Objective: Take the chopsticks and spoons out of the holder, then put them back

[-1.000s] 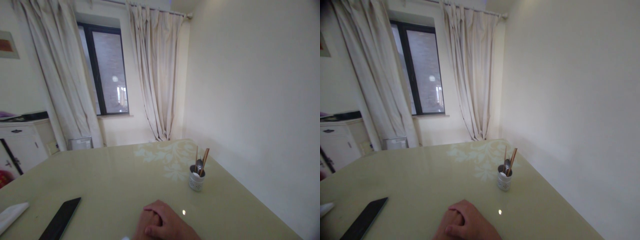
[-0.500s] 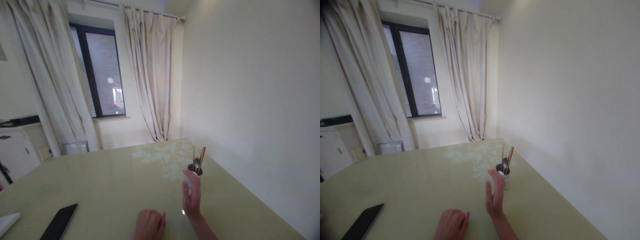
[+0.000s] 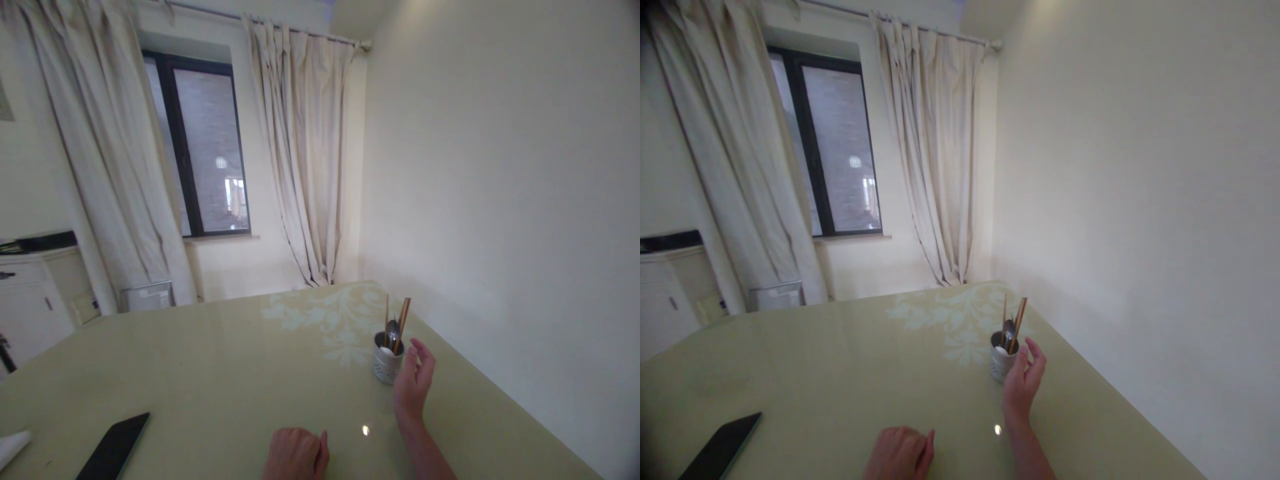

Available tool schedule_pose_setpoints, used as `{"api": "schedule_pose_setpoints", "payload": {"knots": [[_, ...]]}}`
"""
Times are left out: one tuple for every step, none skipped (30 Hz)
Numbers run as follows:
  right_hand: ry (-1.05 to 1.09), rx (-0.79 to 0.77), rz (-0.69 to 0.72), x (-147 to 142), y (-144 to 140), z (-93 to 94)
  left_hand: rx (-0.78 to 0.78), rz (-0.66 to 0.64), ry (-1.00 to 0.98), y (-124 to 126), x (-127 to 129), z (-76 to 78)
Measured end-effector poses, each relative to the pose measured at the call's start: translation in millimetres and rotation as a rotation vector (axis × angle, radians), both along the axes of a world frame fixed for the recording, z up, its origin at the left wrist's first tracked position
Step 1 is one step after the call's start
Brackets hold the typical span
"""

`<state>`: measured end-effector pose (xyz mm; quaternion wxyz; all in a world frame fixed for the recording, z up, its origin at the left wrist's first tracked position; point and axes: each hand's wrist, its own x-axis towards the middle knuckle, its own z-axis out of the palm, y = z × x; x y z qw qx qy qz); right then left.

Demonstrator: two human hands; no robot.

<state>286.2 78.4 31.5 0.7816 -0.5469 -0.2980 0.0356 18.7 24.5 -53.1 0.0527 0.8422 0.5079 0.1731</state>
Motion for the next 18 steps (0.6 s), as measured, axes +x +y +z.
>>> {"api": "schedule_pose_setpoints", "payload": {"knots": [[0.02, -0.001, 0.012, 1.2, 1.2, -2.3, 0.004, 0.022, 0.003, -0.4, 0.0, 1.6], [0.036, -0.003, 0.02, 2.5, 2.4, -4.8, 0.008, 0.038, 0.005, -0.8, 0.1, 3.5], [0.045, -0.008, 0.024, 4.0, 3.6, -7.3, 0.013, 0.05, 0.005, -1.2, 0.3, 5.7], [0.046, -0.014, 0.023, 5.5, 4.9, -9.7, 0.018, 0.056, -0.002, -1.4, 0.4, 8.0], [0.04, -0.022, 0.022, 6.8, 6.3, -12.1, 0.023, 0.058, -0.017, -1.6, 0.4, 10.1], [0.03, -0.03, 0.025, 8.0, 7.9, -14.3, 0.025, 0.057, -0.034, -1.6, 0.5, 11.9], [0.023, -0.038, 0.033, 8.9, 9.6, -16.2, 0.026, 0.062, -0.052, -1.6, 0.5, 13.1], [0.022, -0.043, 0.044, 9.4, 11.5, -17.9, 0.024, 0.065, -0.072, -1.7, 0.7, 13.8], [0.026, -0.051, 0.064, 9.7, 13.4, -19.3, 0.019, 0.065, -0.087, -1.9, 1.0, 14.1], [0.032, -0.062, 0.088, 9.6, 15.2, -20.5, 0.014, 0.066, -0.094, -2.3, 1.5, 14.2], [0.036, -0.076, 0.112, 9.2, 16.8, -21.4, 0.011, 0.068, -0.091, -2.8, 2.1, 14.4], [0.037, -0.09, 0.133, 8.4, 18.1, -22.2, 0.013, 0.072, -0.082, -3.3, 2.8, 14.7], [0.034, -0.103, 0.149, 7.1, 19.1, -22.8, 0.02, 0.078, -0.067, -3.8, 3.5, 15.2], [0.028, -0.113, 0.159, 5.2, 19.7, -23.2, 0.025, 0.086, -0.05, -4.2, 4.1, 15.8], [0.019, -0.118, 0.168, 2.5, 19.8, -23.3, 0.026, 0.097, -0.032, -4.4, 4.6, 16.4], [0.005, -0.118, 0.188, -1.2, 19.5, -23.2, 0.02, 0.1, -0.017, -4.5, 5.1, 16.9], [-0.015, -0.118, 0.226, -6.1, 18.5, -22.7, 0.007, 0.099, -0.005, -4.5, 5.6, 17.4], [-0.041, -0.121, 0.286, -12.2, 16.8, -22.0, -0.01, 0.095, -0.001, -4.6, 6.0, 18.3]]}}
